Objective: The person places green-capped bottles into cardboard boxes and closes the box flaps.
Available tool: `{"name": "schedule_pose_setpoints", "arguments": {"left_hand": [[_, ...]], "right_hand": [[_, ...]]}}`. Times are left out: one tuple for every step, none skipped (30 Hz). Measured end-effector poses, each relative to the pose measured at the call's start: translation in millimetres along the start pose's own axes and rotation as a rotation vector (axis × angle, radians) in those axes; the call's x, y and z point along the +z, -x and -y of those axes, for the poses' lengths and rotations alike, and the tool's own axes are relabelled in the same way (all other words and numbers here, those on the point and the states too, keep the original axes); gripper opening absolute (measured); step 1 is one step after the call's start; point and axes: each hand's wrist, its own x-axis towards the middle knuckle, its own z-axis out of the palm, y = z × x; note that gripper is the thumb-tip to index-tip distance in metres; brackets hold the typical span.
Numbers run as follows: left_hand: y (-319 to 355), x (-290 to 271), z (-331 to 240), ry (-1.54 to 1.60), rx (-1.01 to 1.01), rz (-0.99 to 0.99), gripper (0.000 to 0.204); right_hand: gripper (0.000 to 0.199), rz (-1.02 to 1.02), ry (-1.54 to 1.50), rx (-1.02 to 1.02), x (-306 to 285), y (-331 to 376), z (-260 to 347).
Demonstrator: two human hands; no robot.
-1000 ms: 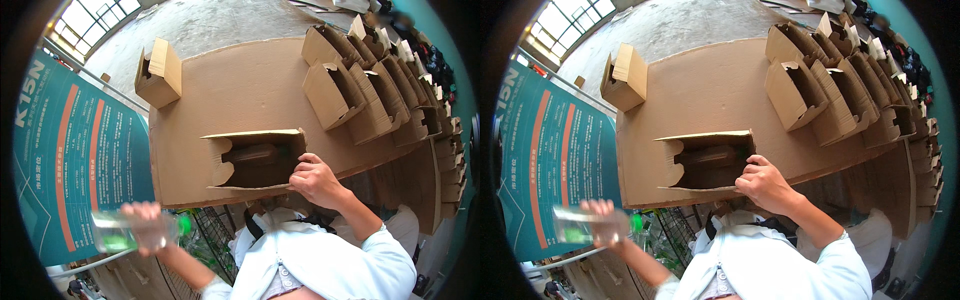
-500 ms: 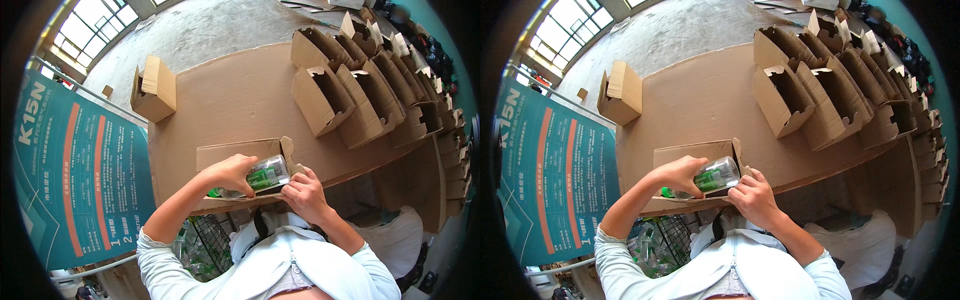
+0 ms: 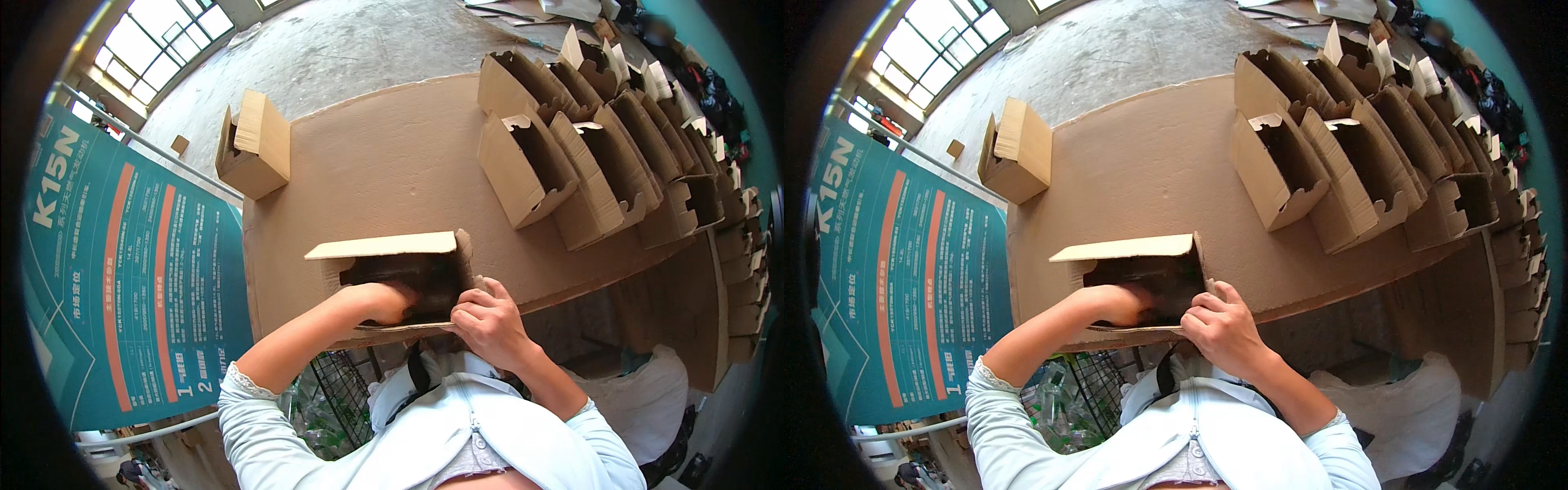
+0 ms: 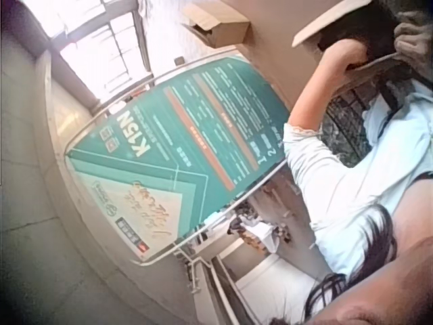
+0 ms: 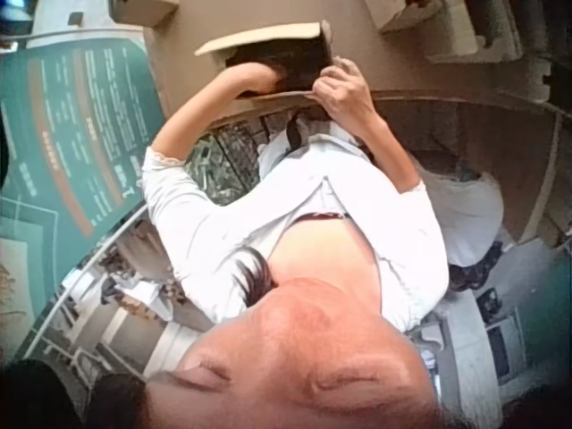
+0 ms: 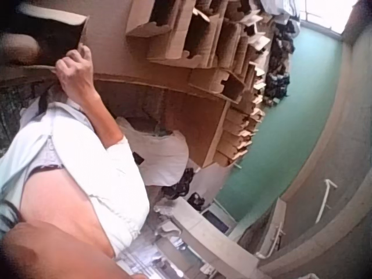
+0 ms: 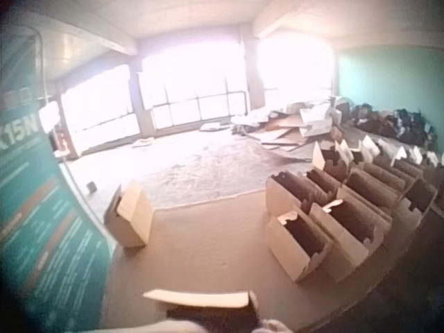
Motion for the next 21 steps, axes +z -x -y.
{"name": "schedule_pose_setpoints", "arguments": {"left_hand": [[10, -12, -10, 0.057, -0.077, 0.047, 0.037], [23, -25, -19, 0.101, -0.073, 0.047, 0.036], [36, -40, -27, 0.145, -0.065, 0.049, 0.035], [48, -51, -34, 0.185, -0.054, 0.052, 0.035], [68, -54, -39, 0.236, 0.023, -0.192, 0.033], [91, -51, -40, 0.284, 0.104, -0.436, 0.031], [112, -45, -41, 0.400, 0.117, -0.603, 0.033], [130, -34, -41, 0.519, 0.125, -0.771, 0.035], [144, -19, -37, 0.537, 0.055, -0.915, 0.044], [156, 1, -30, 0.557, -0.020, -1.062, 0.053], [161, 16, -25, 0.575, -0.092, -1.209, 0.063], [158, 24, -22, 0.515, -0.145, -1.256, 0.075], [156, 34, -20, 0.456, -0.205, -1.306, 0.087], [151, 43, -14, 0.398, -0.266, -1.357, 0.099], [146, 48, -4, 0.391, -0.280, -1.285, 0.114], [140, 46, 3, 0.321, -0.252, -1.271, 0.113], [135, 39, 8, 0.254, -0.229, -1.257, 0.112], [131, 30, 11, 0.186, -0.206, -1.241, 0.111], [125, 22, 15, 0.219, -0.133, -1.224, 0.100], [124, 17, 21, 0.243, -0.138, -1.092, 0.095], [121, 15, 29, 0.266, -0.140, -0.960, 0.092]], "right_hand": [[0.006, 0.012, 0.004, 0.006, 3, 3, -1], [0.007, -0.035, 0.005, -0.027, 6, 4, -2], [0.010, -0.081, 0.007, -0.057, 9, 6, -4], [0.014, -0.128, 0.012, -0.084, 10, 7, -7], [0.019, -0.251, -0.022, -0.050, 5, 9, -7], [0.024, -0.376, -0.054, -0.015, -3, 13, -5], [0.029, -0.497, -0.090, 0.017, -7, 18, -7], [0.043, -0.532, -0.117, 0.063, -10, 24, -15], [0.048, -0.515, -0.168, 0.123, -13, 22, -18], [0.054, -0.494, -0.220, 0.182, -14, 20, -21], [0.079, -0.341, -0.230, 0.183, -5, 25, -30], [0.085, -0.299, -0.273, 0.153, 8, 24, -33], [0.091, -0.252, -0.319, 0.117, 21, 19, -32], [0.098, -0.202, -0.364, 0.078, 31, 15, -31], [0.106, -0.112, -0.375, 0.104, 36, 14, -31], [0.105, -0.143, -0.404, 0.105, 40, 10, -32], [0.104, -0.169, -0.436, 0.105, 43, 6, -33], [0.103, -0.196, -0.467, 0.105, 43, 2, -32], [0.101, -0.179, -0.481, 0.129, 42, 2, -31], [0.098, -0.160, -0.497, 0.148, 40, 2, -30], [0.096, -0.141, -0.511, 0.169, 39, 1, -29]]}}
